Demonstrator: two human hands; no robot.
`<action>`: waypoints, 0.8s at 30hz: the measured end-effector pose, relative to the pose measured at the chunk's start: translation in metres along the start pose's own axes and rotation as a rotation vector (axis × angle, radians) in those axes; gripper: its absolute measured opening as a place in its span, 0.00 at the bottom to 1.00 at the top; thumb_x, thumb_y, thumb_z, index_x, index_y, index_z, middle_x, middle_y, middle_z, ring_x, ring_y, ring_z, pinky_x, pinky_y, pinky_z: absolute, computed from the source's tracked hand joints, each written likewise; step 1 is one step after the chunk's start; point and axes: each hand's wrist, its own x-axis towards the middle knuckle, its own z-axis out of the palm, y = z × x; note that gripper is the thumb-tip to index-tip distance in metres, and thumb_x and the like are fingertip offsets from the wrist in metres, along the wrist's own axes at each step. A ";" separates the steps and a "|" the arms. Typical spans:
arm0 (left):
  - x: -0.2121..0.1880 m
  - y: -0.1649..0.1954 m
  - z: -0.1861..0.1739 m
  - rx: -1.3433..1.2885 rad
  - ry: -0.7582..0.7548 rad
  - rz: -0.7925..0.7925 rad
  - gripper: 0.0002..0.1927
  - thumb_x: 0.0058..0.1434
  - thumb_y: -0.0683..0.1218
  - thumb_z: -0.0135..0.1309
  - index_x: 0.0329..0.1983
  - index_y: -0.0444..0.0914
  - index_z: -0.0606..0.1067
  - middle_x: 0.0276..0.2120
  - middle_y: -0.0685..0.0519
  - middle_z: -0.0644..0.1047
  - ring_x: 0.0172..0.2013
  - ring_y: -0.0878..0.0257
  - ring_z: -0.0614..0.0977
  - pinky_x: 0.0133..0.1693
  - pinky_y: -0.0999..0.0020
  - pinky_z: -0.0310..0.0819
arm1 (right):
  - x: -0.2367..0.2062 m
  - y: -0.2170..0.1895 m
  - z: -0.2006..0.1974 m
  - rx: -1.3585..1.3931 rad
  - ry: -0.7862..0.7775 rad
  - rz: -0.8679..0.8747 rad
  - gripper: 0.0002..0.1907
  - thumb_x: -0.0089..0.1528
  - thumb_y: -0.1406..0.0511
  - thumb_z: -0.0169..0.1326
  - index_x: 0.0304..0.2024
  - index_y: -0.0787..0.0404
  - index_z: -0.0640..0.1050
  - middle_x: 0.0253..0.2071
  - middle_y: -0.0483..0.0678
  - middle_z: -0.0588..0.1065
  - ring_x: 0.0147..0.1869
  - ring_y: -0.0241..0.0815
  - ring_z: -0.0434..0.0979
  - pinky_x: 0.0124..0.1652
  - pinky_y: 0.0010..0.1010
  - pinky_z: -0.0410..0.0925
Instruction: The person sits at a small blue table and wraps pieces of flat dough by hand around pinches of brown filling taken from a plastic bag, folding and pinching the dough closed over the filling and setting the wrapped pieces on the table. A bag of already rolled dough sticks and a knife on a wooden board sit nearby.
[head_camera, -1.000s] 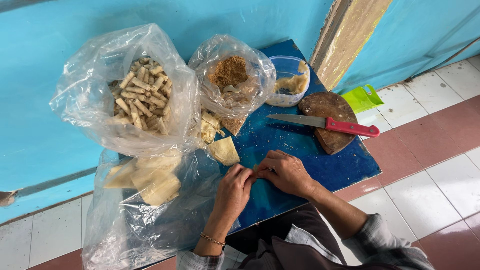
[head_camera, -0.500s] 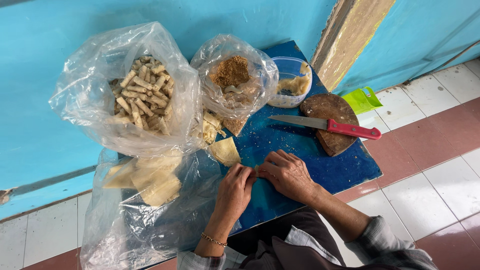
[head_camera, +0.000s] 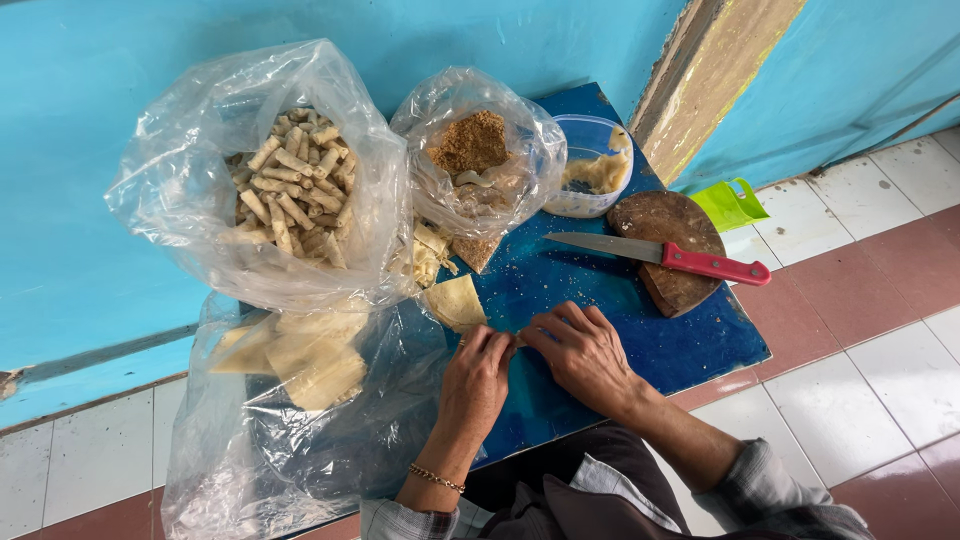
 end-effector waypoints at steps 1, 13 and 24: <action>0.000 0.000 0.000 0.001 -0.006 -0.014 0.06 0.64 0.38 0.57 0.44 0.33 0.77 0.39 0.48 0.76 0.43 0.53 0.82 0.42 0.62 0.79 | -0.005 -0.004 -0.001 -0.034 0.018 -0.027 0.19 0.55 0.67 0.58 0.50 0.56 0.81 0.50 0.43 0.78 0.53 0.44 0.74 0.45 0.37 0.65; 0.009 0.002 0.004 0.020 0.070 -0.096 0.07 0.65 0.40 0.55 0.45 0.34 0.76 0.42 0.46 0.74 0.42 0.49 0.81 0.41 0.57 0.76 | 0.010 -0.006 0.003 0.058 -0.073 0.057 0.27 0.56 0.59 0.62 0.57 0.58 0.76 0.54 0.48 0.75 0.57 0.50 0.73 0.51 0.42 0.64; 0.008 -0.003 -0.003 -0.287 0.112 -0.176 0.09 0.69 0.45 0.53 0.36 0.34 0.74 0.34 0.48 0.74 0.32 0.52 0.80 0.34 0.58 0.74 | 0.012 -0.005 -0.003 0.007 0.155 -0.033 0.13 0.57 0.62 0.64 0.45 0.53 0.82 0.44 0.42 0.79 0.47 0.43 0.75 0.42 0.37 0.64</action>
